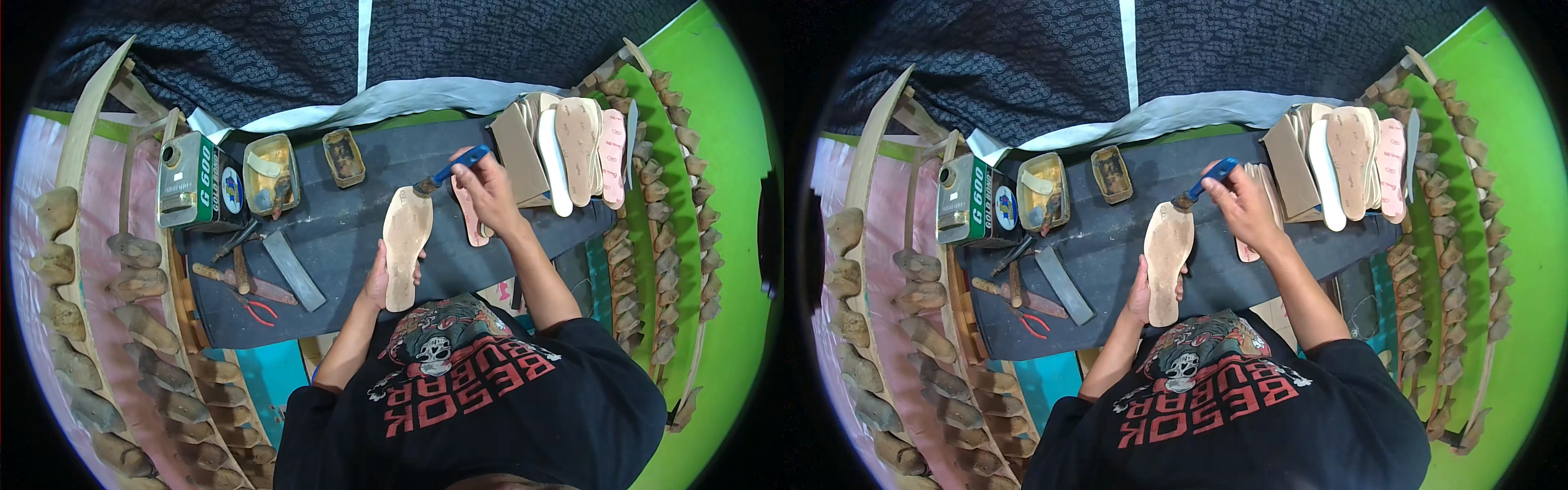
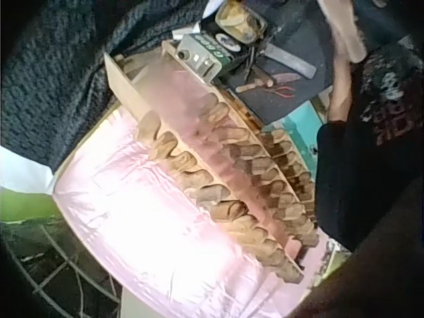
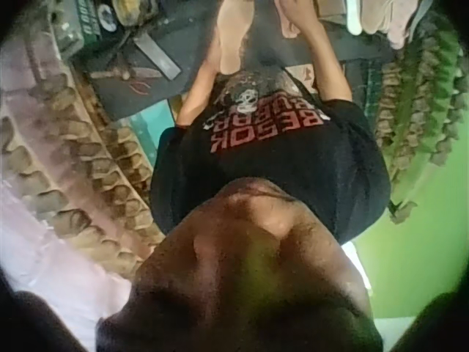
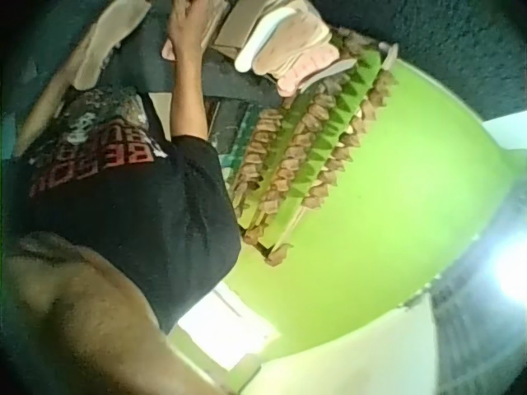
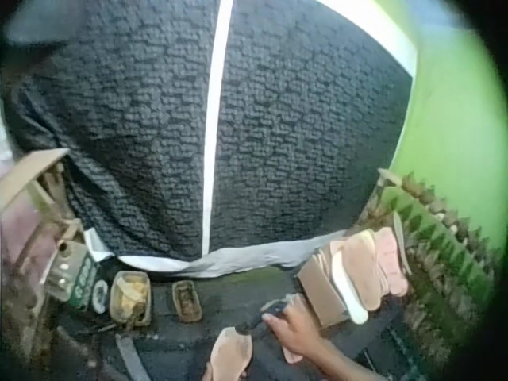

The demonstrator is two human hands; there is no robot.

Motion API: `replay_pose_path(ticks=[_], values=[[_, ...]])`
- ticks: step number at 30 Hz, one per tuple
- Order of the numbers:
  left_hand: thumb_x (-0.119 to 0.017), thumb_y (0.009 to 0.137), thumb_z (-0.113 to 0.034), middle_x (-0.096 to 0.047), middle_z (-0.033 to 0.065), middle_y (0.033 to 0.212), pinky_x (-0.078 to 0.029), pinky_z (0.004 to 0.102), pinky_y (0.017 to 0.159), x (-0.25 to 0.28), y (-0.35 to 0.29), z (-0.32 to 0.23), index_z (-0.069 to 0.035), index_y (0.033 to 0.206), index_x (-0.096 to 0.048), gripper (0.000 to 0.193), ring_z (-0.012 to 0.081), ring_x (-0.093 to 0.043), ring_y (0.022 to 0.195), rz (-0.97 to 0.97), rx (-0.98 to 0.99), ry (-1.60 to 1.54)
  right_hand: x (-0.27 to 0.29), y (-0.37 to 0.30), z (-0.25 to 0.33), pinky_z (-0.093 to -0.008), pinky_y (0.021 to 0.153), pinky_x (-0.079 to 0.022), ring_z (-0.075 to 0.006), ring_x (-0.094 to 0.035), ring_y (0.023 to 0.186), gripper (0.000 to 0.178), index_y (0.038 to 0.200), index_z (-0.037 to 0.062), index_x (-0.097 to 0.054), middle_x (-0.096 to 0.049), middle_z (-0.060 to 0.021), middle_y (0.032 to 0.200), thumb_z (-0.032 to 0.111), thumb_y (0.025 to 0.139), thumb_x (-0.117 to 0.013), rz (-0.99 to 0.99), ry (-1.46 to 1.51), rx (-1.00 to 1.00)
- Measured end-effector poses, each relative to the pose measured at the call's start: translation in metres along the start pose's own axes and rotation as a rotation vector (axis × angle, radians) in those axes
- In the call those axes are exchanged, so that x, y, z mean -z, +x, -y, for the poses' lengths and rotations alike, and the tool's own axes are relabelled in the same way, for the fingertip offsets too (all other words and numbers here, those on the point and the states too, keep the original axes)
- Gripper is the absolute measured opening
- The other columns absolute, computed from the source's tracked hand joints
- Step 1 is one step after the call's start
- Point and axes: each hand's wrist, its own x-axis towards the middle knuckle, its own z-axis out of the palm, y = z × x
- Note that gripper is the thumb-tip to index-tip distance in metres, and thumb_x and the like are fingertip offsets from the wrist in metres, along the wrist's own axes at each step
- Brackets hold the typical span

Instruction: Applying glue to the bottom of shoe soles using a brush.

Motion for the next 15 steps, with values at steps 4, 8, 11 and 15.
replay_pose_path(ticks=[4,8,11,15], values=[[-0.025,0.100,-0.072,-0.064,0.0087,0.109,-0.055,0.0331,0.069,-0.001,0.003,-0.001,-0.005,0.136,-0.052,0.080,0.0169,-0.064,0.079,0.018,0.026,0.009,0.000,-0.011,0.008,-0.0379,0.076,-0.045,-0.0297,-0.057,0.086,0.015,0.106,0.0043,-0.061,-0.061,-0.0121,0.093,0.017,0.099,-0.063,0.188,-0.325,0.168],[-0.023,0.099,-0.073,-0.063,0.0091,0.108,-0.055,0.0321,0.068,-0.004,0.002,-0.003,-0.005,0.136,-0.052,0.083,0.0172,-0.063,0.078,-0.004,0.049,0.096,0.005,-0.011,0.011,-0.0381,0.074,-0.045,-0.0285,-0.056,0.082,0.014,0.105,0.0040,-0.061,-0.061,-0.0120,0.091,0.017,0.099,-0.063,0.144,-0.334,0.121],[-0.024,0.099,-0.073,-0.063,0.0091,0.107,-0.055,0.0322,0.068,-0.006,0.004,-0.003,-0.005,0.137,-0.051,0.083,0.0169,-0.063,0.078,0.012,0.047,0.047,0.008,-0.004,0.007,-0.0390,0.069,-0.045,-0.0291,-0.053,0.074,0.014,0.102,0.0033,-0.059,-0.058,-0.0125,0.084,0.016,0.098,-0.063,0.042,-0.300,0.089],[-0.025,0.099,-0.073,-0.063,0.0096,0.108,-0.056,0.0330,0.068,-0.007,0.006,-0.004,-0.005,0.138,-0.050,0.083,0.0173,-0.064,0.079,-0.008,0.067,0.079,0.015,-0.014,0.006,-0.0405,0.065,-0.045,-0.0338,-0.056,0.072,0.013,0.103,0.0013,-0.059,-0.057,-0.0140,0.085,0.013,0.098,-0.063,0.299,-0.411,0.215]])
